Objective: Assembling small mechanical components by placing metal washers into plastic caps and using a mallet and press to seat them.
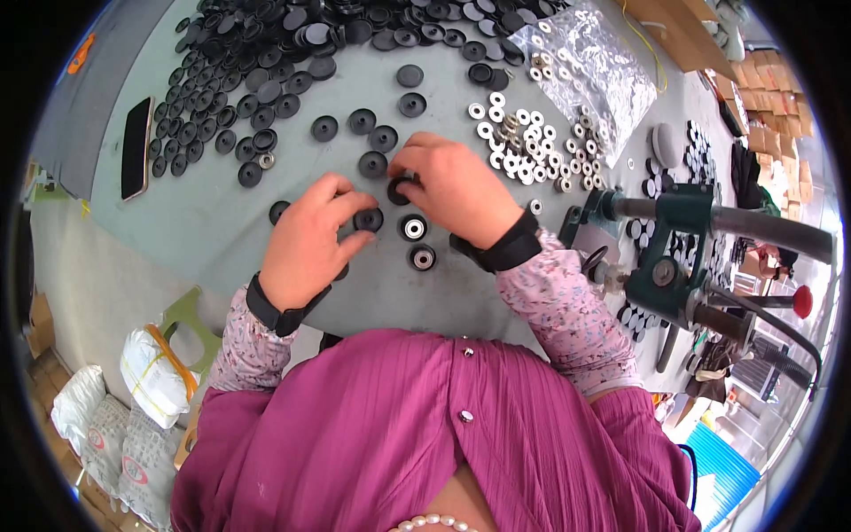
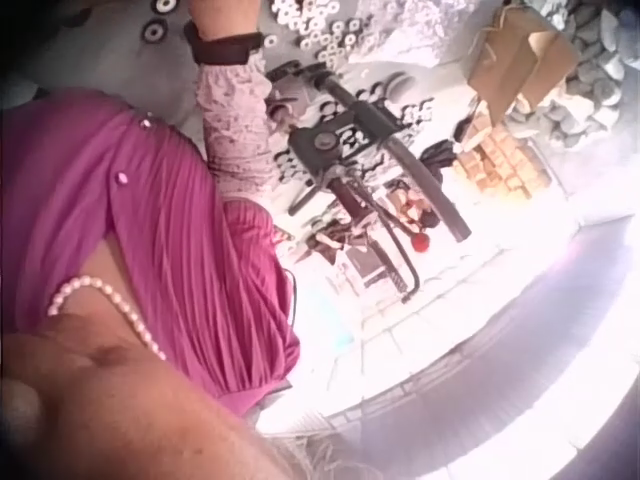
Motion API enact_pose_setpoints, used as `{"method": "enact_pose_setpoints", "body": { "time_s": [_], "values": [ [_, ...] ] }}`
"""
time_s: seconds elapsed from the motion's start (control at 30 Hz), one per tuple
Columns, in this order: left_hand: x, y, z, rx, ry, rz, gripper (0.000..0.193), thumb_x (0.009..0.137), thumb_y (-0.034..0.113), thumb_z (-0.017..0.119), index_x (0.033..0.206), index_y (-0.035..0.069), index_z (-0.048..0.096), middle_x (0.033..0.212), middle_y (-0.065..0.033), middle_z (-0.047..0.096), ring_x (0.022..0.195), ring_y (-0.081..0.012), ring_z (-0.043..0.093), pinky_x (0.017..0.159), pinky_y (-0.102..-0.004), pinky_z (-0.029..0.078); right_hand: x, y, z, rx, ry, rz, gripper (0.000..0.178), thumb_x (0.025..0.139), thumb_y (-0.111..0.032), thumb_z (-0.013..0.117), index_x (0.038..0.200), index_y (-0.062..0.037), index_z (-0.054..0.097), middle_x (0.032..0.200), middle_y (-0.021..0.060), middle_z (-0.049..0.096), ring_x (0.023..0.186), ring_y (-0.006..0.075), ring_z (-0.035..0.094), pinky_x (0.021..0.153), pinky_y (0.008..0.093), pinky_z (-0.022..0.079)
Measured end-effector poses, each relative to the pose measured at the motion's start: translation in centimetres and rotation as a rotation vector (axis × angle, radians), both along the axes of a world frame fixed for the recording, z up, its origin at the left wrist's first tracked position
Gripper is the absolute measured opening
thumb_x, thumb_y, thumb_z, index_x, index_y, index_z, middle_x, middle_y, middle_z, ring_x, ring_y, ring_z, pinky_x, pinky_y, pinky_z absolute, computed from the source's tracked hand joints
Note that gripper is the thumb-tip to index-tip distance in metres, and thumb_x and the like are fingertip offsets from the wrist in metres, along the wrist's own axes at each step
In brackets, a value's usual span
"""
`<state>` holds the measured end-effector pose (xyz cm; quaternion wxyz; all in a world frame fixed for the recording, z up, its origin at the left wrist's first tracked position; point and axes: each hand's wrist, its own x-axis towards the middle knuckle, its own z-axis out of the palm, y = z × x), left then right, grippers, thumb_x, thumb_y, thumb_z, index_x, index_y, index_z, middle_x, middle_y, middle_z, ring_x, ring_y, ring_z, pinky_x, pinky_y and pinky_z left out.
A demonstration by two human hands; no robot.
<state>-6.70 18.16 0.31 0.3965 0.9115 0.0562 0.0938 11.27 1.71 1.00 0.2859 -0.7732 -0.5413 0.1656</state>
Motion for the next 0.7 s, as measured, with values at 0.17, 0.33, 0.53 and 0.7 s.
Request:
{"method": "enact_pose_setpoints", "body": {
  "time_s": [0.17, 0.33, 0.53, 0.7],
  "values": [
    [0.2, 2.0, 0.2, -0.055, 0.138, 0.052, 0.038, 0.081, 0.007, 0.081, 0.118, 0.008, 0.072, 0.102, -0.0087, 0.065, 0.080, -0.0291, 0.066, 0.074, -0.0371, 0.054, 2.8, -4.2, 2.5, -0.082, -0.162, -0.373, 0.021, 0.088, -0.007, 0.076, 0.109, -0.0046, 0.074, 0.103, 0.0140, 0.070, 0.091, 0.0342, 0.071, 0.081, 0.0421, 0.057],
    [5.3, 2.2, -0.2, 0.059, -0.194, -0.032, 0.032, 0.087, 0.010, 0.078, 0.119, 0.008, 0.073, 0.117, -0.0101, 0.064, 0.089, -0.0309, 0.067, 0.083, -0.0387, 0.056, 3.0, -6.8, 0.7, -0.119, -0.292, -0.455, 0.028, 0.086, -0.009, 0.079, 0.114, -0.0063, 0.072, 0.109, 0.0137, 0.068, 0.097, 0.0348, 0.070, 0.087, 0.0443, 0.056],
    [6.9, 7.9, -2.0, 0.369, -0.123, 0.048, 0.034, 0.088, 0.011, 0.076, 0.122, 0.012, 0.074, 0.125, -0.0100, 0.062, 0.091, -0.0314, 0.067, 0.086, -0.0391, 0.056, 2.9, -7.3, 0.5, -0.079, -0.096, -0.488, 0.031, 0.083, -0.006, 0.082, 0.112, -0.0031, 0.074, 0.116, 0.0125, 0.067, 0.091, 0.0285, 0.073, 0.082, 0.0393, 0.060],
    [1.3, 9.4, 2.9, 0.068, -0.029, 0.281, 0.026, 0.089, 0.011, 0.077, 0.115, 0.009, 0.077, 0.115, -0.0062, 0.069, 0.083, -0.0187, 0.065, 0.079, -0.0326, 0.053, 2.0, -5.4, 0.3, 0.132, 0.056, -0.432, 0.023, 0.083, -0.006, 0.084, 0.104, 0.0010, 0.076, 0.116, 0.0114, 0.065, 0.084, 0.0256, 0.073, 0.078, 0.0366, 0.060]
  ]
}}
